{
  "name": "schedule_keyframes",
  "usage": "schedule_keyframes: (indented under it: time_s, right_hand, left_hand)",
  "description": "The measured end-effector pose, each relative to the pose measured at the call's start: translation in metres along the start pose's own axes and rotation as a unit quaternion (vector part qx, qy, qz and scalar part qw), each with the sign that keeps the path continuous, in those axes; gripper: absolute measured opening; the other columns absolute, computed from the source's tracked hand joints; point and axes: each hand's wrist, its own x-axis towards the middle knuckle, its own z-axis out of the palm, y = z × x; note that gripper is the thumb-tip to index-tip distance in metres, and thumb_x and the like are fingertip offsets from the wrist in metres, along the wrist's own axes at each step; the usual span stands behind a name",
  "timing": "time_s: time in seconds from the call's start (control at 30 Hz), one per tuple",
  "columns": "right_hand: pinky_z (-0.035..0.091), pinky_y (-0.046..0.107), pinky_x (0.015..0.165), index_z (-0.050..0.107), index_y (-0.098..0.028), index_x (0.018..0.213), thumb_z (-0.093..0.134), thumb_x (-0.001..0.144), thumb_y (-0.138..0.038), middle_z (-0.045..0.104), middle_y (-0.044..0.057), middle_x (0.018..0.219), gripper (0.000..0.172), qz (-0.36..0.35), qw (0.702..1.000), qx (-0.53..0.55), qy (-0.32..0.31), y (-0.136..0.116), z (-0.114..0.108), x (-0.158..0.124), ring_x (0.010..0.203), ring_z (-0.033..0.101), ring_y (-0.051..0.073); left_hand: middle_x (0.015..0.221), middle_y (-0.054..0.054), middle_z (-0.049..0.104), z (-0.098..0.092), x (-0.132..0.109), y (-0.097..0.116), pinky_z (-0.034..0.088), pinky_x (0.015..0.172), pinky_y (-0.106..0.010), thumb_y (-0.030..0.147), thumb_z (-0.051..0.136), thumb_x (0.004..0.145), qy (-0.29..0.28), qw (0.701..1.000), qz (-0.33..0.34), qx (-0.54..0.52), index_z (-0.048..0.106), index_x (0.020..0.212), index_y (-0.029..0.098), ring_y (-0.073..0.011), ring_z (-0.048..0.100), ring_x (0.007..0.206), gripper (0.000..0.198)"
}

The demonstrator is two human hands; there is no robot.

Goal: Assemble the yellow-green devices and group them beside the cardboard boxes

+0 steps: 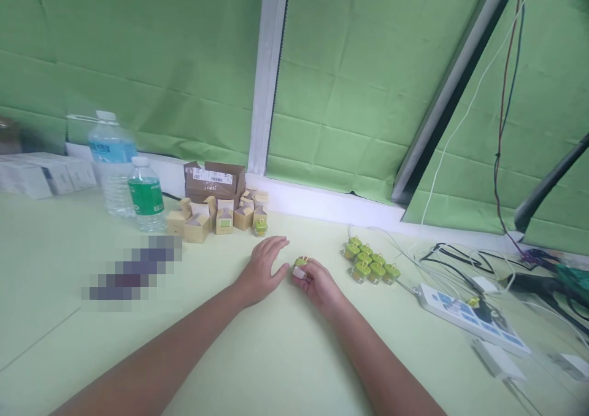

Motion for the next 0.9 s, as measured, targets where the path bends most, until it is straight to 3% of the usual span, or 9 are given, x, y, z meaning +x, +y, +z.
schedule_keyframes:
  time_s: [0.1, 0.27, 0.43, 0.63, 0.77, 0.9]
  right_hand:
    - [0.054, 0.029, 0.08, 0.065, -0.017, 0.095, 0.076, 0.063, -0.016, 0.067, 0.004, 0.088, 0.034, 0.019, 0.998, -0.016, -0.051, -0.001, 0.004, -0.008, 0.084, 0.066, 0.017]
    - [0.053, 0.028, 0.071, 0.065, -0.017, 0.096, 0.073, 0.068, -0.022, 0.068, 0.004, 0.085, 0.03, 0.027, 0.994, -0.057, -0.092, -0.004, 0.006, -0.012, 0.077, 0.065, 0.016]
    - [0.055, 0.03, 0.072, 0.063, -0.017, 0.094, 0.071, 0.07, -0.024, 0.066, 0.002, 0.081, 0.027, 0.053, 0.989, -0.07, -0.116, -0.004, 0.006, -0.012, 0.071, 0.065, 0.015]
    - [0.055, 0.035, 0.081, 0.062, -0.017, 0.1, 0.078, 0.072, -0.03, 0.065, 0.0, 0.079, 0.035, 0.048, 0.98, -0.08, -0.174, -0.002, 0.005, -0.017, 0.078, 0.066, 0.016]
    - [0.056, 0.033, 0.071, 0.06, -0.017, 0.105, 0.076, 0.074, -0.032, 0.067, 0.002, 0.076, 0.038, 0.067, 0.975, -0.114, -0.177, -0.001, 0.003, -0.015, 0.07, 0.066, 0.016]
    - [0.052, 0.026, 0.057, 0.061, -0.017, 0.098, 0.067, 0.075, -0.027, 0.065, 0.0, 0.068, 0.026, 0.078, 0.973, -0.133, -0.174, 0.0, 0.002, -0.009, 0.057, 0.06, 0.013]
  left_hand:
    - [0.141, -0.008, 0.055, -0.002, -0.003, 0.009, 0.035, 0.116, -0.045, 0.016, 0.05, 0.087, -0.054, 0.997, 0.032, -0.034, 0.052, 0.135, 0.023, -0.0261, 0.045, 0.134, 0.048]
    - [0.133, -0.006, 0.062, -0.002, -0.004, 0.013, 0.045, 0.108, -0.04, 0.007, 0.049, 0.078, -0.116, 0.988, 0.017, -0.098, 0.058, 0.129, 0.024, -0.0251, 0.056, 0.123, 0.055]
    - [0.123, -0.006, 0.065, -0.006, -0.003, 0.02, 0.052, 0.095, -0.035, 0.004, 0.048, 0.074, -0.13, 0.984, 0.017, -0.122, 0.061, 0.124, 0.024, -0.0233, 0.061, 0.11, 0.055]
    - [0.129, -0.005, 0.061, -0.006, -0.005, 0.032, 0.049, 0.099, -0.038, 0.001, 0.046, 0.07, -0.135, 0.986, 0.042, -0.091, 0.061, 0.124, 0.026, -0.0248, 0.058, 0.114, 0.061]
    - [0.124, -0.004, 0.062, -0.006, -0.004, 0.036, 0.05, 0.095, -0.038, 0.001, 0.044, 0.071, -0.139, 0.986, 0.056, -0.075, 0.062, 0.121, 0.026, -0.0246, 0.058, 0.109, 0.059]
    - [0.124, -0.004, 0.062, -0.005, -0.002, 0.035, 0.049, 0.095, -0.037, 0.001, 0.044, 0.071, -0.138, 0.986, 0.066, -0.069, 0.061, 0.121, 0.026, -0.024, 0.057, 0.11, 0.058]
